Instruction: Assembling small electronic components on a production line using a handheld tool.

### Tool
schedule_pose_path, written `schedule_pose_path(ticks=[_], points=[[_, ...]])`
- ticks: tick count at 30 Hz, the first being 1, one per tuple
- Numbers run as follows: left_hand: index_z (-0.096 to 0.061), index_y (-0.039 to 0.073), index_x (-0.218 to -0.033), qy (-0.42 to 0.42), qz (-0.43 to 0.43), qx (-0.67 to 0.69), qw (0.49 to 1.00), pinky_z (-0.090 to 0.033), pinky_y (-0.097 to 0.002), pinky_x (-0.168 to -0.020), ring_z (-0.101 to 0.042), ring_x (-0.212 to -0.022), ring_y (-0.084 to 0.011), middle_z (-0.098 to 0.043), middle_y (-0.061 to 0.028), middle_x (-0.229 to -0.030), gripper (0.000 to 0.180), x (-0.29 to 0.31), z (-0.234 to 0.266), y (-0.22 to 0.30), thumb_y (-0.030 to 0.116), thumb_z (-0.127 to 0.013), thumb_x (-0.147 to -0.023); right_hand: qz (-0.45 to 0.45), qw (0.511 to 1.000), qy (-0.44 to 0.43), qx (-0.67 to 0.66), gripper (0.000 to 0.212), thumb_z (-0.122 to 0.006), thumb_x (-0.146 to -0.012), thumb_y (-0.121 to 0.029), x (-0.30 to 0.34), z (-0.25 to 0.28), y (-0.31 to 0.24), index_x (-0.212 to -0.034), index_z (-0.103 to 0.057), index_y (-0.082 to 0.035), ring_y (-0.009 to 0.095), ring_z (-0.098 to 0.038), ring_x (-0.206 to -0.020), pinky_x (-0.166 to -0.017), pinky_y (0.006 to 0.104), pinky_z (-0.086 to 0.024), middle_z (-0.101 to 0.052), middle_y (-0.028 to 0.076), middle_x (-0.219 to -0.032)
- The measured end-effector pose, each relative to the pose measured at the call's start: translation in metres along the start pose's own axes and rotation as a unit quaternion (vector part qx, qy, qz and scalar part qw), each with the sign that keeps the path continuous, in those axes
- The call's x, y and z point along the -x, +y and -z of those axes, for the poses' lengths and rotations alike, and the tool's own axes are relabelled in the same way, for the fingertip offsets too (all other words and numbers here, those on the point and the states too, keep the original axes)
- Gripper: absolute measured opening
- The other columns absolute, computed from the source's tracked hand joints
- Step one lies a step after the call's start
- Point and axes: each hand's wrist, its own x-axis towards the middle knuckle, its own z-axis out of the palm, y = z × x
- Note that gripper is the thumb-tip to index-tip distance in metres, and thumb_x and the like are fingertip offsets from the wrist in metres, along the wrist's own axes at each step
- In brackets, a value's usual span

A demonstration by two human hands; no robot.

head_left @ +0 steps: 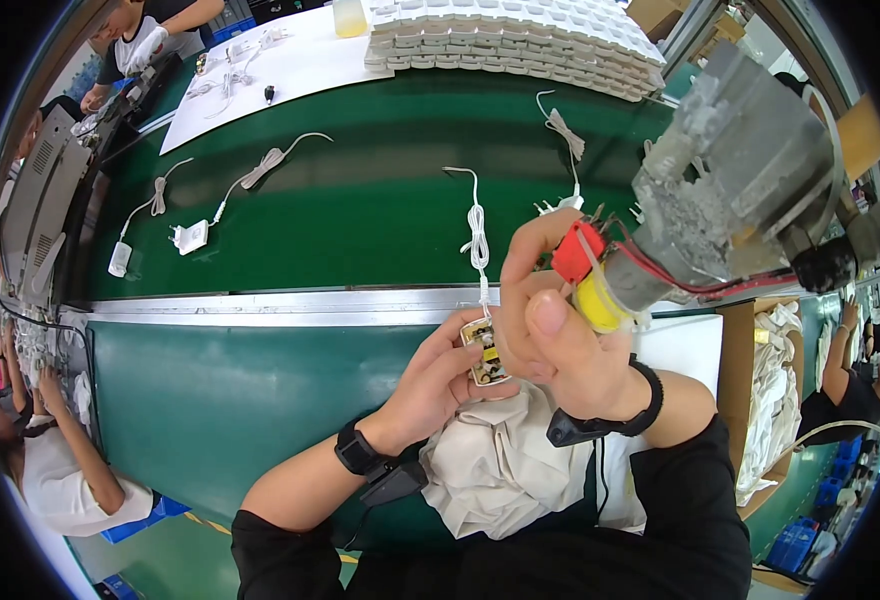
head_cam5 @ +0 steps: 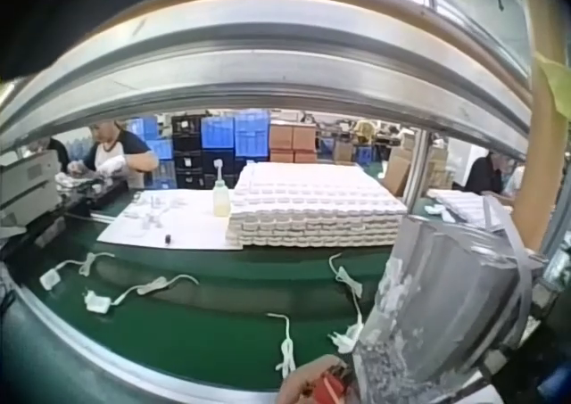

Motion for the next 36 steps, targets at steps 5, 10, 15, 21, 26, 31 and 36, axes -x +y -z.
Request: schedule_pose_path(ticks=[5,10,15,21,26,31,36], points=[[-0.028,0.003,-0.134,-0.049,0.008,0.047,0.998,-0.046,-0.0429,-0.096,-0.051,-0.116,-0.0249,-0.043,-0.0128,-0.128,0.040,-0.003,-0.008,0.002,0.013,-0.033,-0.095,0.003,1.000,-0.007,-0.002,0.040,-0.057,-0.089,-0.034,0.000,-0.001,-0.002,-0.098,-0.032,-0.005,0.006,-0.032,-0.040,-0.038,0.0220,-0.026,-0.039,0.000,-0.051],[-0.027,0.002,-0.134,-0.058,0.006,0.067,0.996,-0.045,-0.0428,-0.098,-0.050,-0.117,-0.0258,-0.042,-0.0139,-0.129,0.041,-0.006,-0.005,0.002,0.013,-0.033,-0.095,-0.013,1.000,-0.015,0.004,0.041,-0.057,-0.089,-0.036,-0.002,0.001,-0.003,-0.099,-0.033,-0.004,0.006,-0.033,-0.040,-0.038,0.0218,-0.026,-0.039,0.000,-0.052],[-0.027,0.002,-0.134,-0.060,0.010,0.075,0.995,-0.044,-0.0433,-0.099,-0.049,-0.118,-0.0266,-0.042,-0.0146,-0.130,0.041,-0.009,-0.003,-0.001,0.013,-0.032,-0.095,-0.030,1.000,-0.002,0.009,0.042,-0.057,-0.089,-0.037,-0.002,0.005,-0.003,-0.099,-0.033,-0.004,0.006,-0.032,-0.039,-0.038,0.0217,-0.026,-0.038,0.000,-0.051],[-0.032,0.005,-0.133,-0.051,0.001,-0.045,0.998,-0.047,-0.0348,-0.092,-0.052,-0.113,-0.0191,-0.046,-0.0084,-0.124,0.040,-0.025,0.013,0.001,0.012,-0.041,-0.094,-0.033,0.999,0.011,0.003,0.043,-0.056,-0.090,-0.038,-0.002,0.001,-0.008,-0.101,-0.033,-0.003,0.006,-0.031,-0.039,-0.037,0.0217,-0.025,-0.036,-0.001,-0.050],[-0.041,0.002,-0.125,-0.066,-0.260,-0.430,0.862,-0.048,-0.0291,-0.081,-0.057,-0.101,-0.0194,-0.055,-0.0086,-0.111,0.043,-0.088,0.014,0.053,0.013,-0.057,-0.087,-0.039,0.999,-0.005,0.007,0.044,-0.055,-0.090,-0.039,0.001,-0.008,-0.011,-0.102,-0.033,-0.003,0.006,-0.031,-0.038,-0.037,0.0218,-0.024,-0.035,-0.001,-0.049],[-0.044,-0.002,-0.121,0.059,-0.243,-0.877,0.411,-0.049,-0.0342,-0.081,-0.058,-0.098,-0.0300,-0.056,-0.0178,-0.108,0.046,-0.108,0.025,0.082,0.017,-0.061,-0.082,-0.039,0.999,-0.018,0.015,0.043,-0.054,-0.091,-0.039,0.002,-0.026,-0.016,-0.102,-0.033,-0.003,0.005,-0.030,-0.038,-0.037,0.0216,-0.024,-0.033,-0.002,-0.048],[-0.050,-0.003,-0.114,0.094,-0.427,-0.731,0.524,-0.048,-0.0401,-0.081,-0.057,-0.096,-0.0357,-0.057,-0.0215,-0.106,0.041,-0.062,0.012,0.106,0.017,-0.062,-0.079,-0.020,1.000,0.004,0.022,0.041,-0.054,-0.091,-0.035,0.002,-0.030,-0.020,-0.103,-0.033,-0.002,0.005,-0.029,-0.038,-0.037,0.0215,-0.024,-0.034,-0.002,-0.049]])
